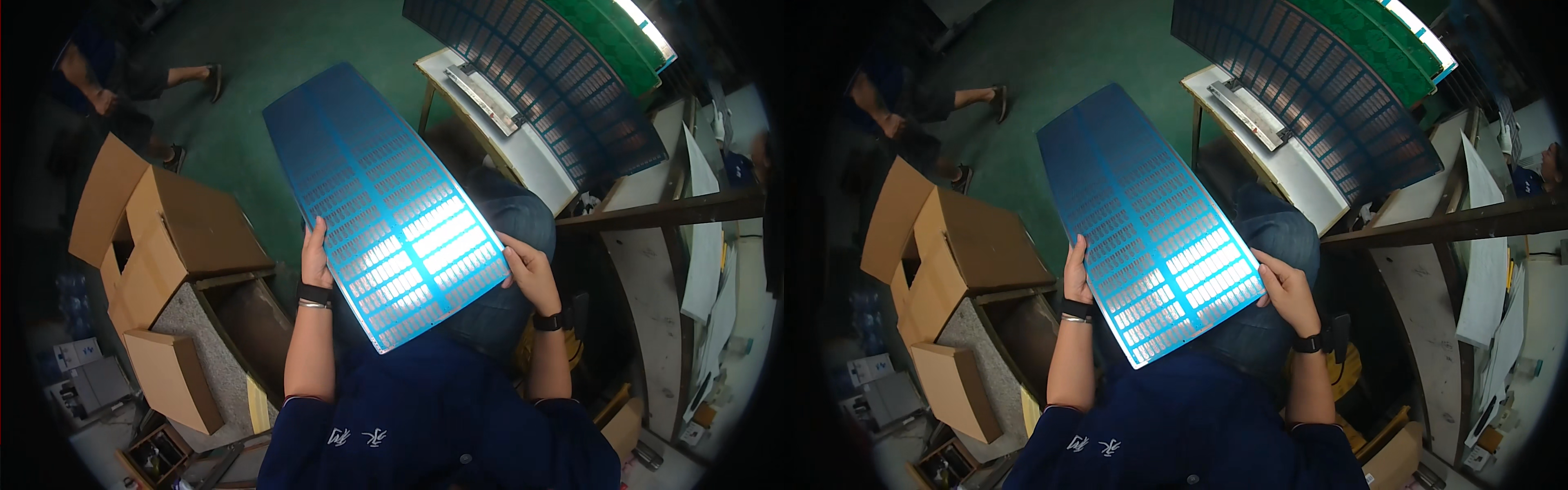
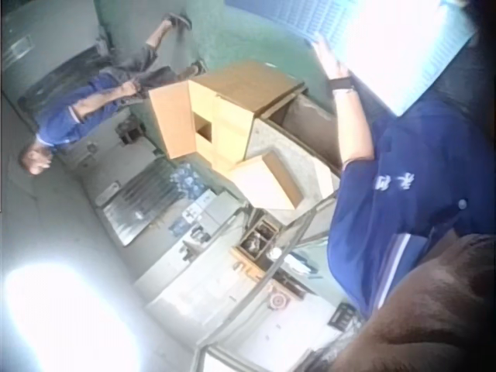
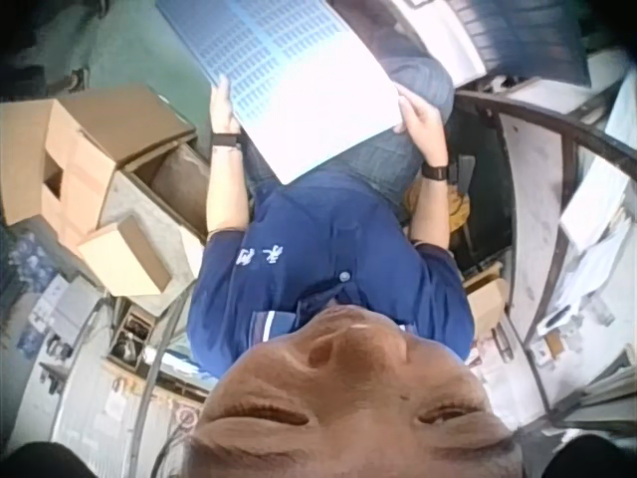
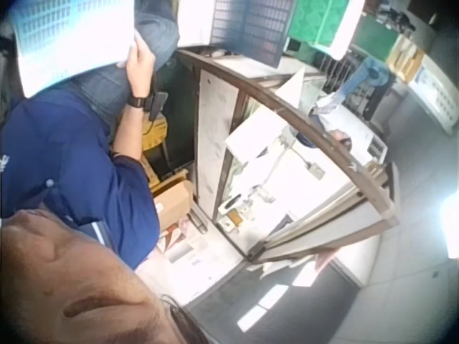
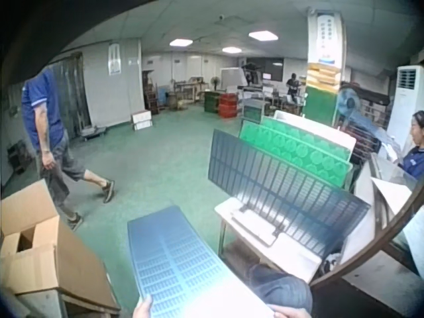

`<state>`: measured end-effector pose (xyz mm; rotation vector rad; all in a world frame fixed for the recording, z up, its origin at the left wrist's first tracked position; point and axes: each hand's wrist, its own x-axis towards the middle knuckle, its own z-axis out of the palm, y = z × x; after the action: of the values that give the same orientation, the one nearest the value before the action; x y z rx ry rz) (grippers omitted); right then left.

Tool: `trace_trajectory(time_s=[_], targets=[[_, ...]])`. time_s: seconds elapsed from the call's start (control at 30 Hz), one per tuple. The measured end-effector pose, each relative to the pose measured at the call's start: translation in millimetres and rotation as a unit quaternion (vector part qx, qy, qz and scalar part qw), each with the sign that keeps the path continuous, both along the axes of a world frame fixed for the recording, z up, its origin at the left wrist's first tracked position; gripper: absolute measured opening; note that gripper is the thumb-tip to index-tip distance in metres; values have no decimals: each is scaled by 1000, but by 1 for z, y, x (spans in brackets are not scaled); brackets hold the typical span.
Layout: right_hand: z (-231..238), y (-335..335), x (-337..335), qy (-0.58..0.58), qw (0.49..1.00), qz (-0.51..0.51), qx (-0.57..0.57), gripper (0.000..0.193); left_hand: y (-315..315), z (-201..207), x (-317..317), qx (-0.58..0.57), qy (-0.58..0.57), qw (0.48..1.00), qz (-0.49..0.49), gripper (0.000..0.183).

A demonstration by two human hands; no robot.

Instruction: The recorder holds and inspects a large blue-tinted perforated metal sheet, checking both sides and the edges.

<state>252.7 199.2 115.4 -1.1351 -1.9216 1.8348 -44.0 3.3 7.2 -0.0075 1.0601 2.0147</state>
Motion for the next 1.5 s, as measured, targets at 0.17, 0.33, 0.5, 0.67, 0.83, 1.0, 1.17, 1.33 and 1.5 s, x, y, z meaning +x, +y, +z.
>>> trace_trajectory(time_s=[0.17, 0.33, 0.5, 0.67, 0.83, 1.0, 1.17, 1.33, 1.5], targets=[[0, 3, -5, -12, 1000, -2, -2, 32, 5, 0, -1, -8, -21, 1000, -2, 36], [-6, 5, -5, 0, 1000, -14, 5, 33, 6, 1, -2, -17, -46, 999, -22, 41], [-10, 5, -3, 5, 1000, -23, 2, 34, 6, 4, -1, -11, -55, 998, -33, 41], [-8, 6, -5, 18, 999, -34, -12, 34, 9, 2, -1, -10, -60, 998, -26, 40], [-8, 7, -3, 22, 999, -47, -17, 34, 12, 1, 0, -7, -58, 998, -35, 40], [-8, 9, -2, 22, 999, -44, -19, 36, 13, 2, 1, -26, -56, 998, -30, 40], [-4, 7, -5, 30, 998, -42, -18, 37, 11, 4, 1, -27, -55, 998, -29, 40], [-6, 5, -3, 23, 998, -50, -7, 36, 9, -5, 2, -30, -58, 998, -10, 41], [-5, 2, -5, 23, 999, -45, 13, 34, 5, 4, 2, -6, -39, 999, -7, 42]])
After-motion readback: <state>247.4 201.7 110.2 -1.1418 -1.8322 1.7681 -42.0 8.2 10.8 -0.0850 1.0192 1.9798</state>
